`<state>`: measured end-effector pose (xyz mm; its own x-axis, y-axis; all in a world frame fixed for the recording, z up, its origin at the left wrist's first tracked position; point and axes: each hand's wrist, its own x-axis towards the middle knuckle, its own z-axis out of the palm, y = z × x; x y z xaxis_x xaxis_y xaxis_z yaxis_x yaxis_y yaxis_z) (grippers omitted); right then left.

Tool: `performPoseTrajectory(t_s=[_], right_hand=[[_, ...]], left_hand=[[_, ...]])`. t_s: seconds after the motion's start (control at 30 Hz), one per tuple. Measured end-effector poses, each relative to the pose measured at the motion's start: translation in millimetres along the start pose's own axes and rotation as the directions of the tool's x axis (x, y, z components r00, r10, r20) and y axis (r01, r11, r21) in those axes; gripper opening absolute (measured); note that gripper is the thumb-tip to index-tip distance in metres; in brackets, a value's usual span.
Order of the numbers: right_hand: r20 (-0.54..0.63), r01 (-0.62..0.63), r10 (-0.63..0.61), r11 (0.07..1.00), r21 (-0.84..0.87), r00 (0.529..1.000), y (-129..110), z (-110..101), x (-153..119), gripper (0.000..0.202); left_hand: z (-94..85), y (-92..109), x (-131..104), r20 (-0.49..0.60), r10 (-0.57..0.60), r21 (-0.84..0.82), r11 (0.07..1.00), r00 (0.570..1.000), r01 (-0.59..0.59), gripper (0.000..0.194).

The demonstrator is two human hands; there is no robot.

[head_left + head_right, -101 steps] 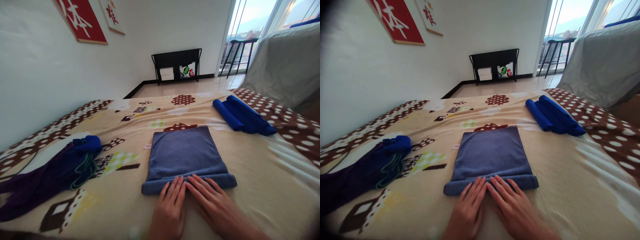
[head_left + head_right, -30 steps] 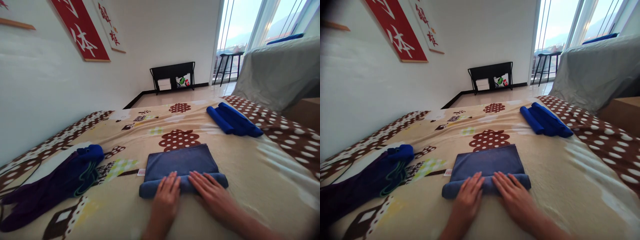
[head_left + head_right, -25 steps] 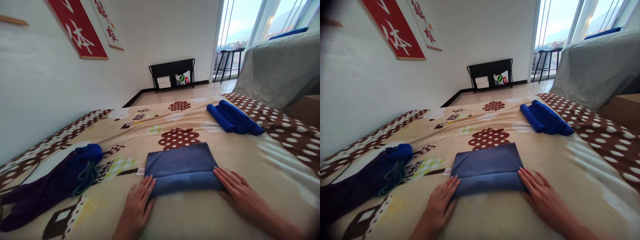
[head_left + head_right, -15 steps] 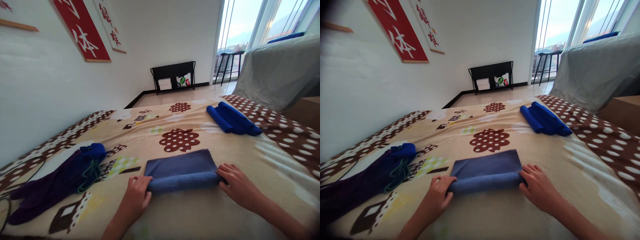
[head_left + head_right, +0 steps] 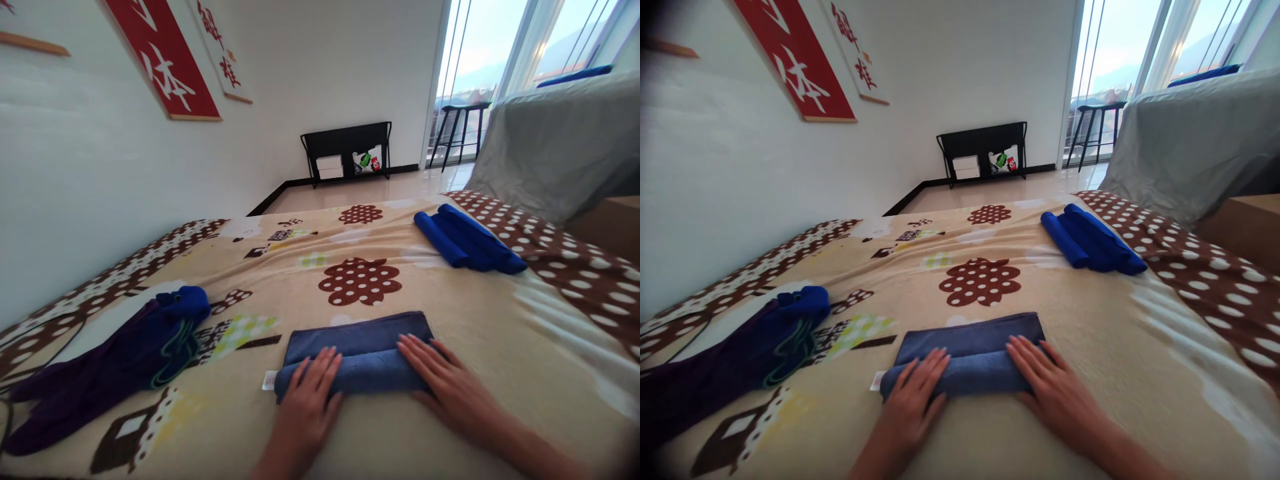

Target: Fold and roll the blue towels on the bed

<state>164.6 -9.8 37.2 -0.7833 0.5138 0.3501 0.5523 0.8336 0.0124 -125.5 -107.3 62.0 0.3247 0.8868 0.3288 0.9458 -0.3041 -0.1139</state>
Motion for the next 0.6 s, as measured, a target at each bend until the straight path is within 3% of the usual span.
performPoseTrajectory(t_s=[0.1,0.2,0.3,0.4,0.5,0.6], right_hand=[[0.041,-0.091,0.090,0.996,0.002,0.995,26.4,3.9,-28.2,0.072],[0.026,-0.139,0.138,0.990,0.025,0.990,31.9,3.7,-31.2,0.063],[0.014,-0.172,0.171,0.983,0.061,0.985,36.1,-9.2,-9.5,0.042],[0.054,-0.198,0.193,0.976,0.093,0.980,45.8,-26.7,23.4,0.020],[-0.001,-0.270,0.271,0.961,0.055,0.963,39.8,-28.5,56.9,0.026],[-0.017,-0.235,0.237,0.970,0.068,0.971,9.4,-11.0,83.2,0.044]], left_hand=[[-1.7,-39.4,-36.9,0.045,-0.056,0.043,0.998,0.997,0.054,0.063],[-3.1,-52.1,-45.3,0.085,-0.062,0.030,0.998,0.994,0.059,0.067],[-11.4,-52.3,-24.1,0.087,-0.116,0.032,0.993,0.989,0.114,0.058],[-24.5,-54.8,9.3,0.121,-0.239,0.069,0.970,0.963,0.232,0.035],[-27.9,-50.1,41.2,0.114,-0.307,0.111,0.949,0.945,0.295,0.033],[-16.0,-30.2,64.3,0.125,-0.181,0.056,0.983,0.976,0.176,0.051]])
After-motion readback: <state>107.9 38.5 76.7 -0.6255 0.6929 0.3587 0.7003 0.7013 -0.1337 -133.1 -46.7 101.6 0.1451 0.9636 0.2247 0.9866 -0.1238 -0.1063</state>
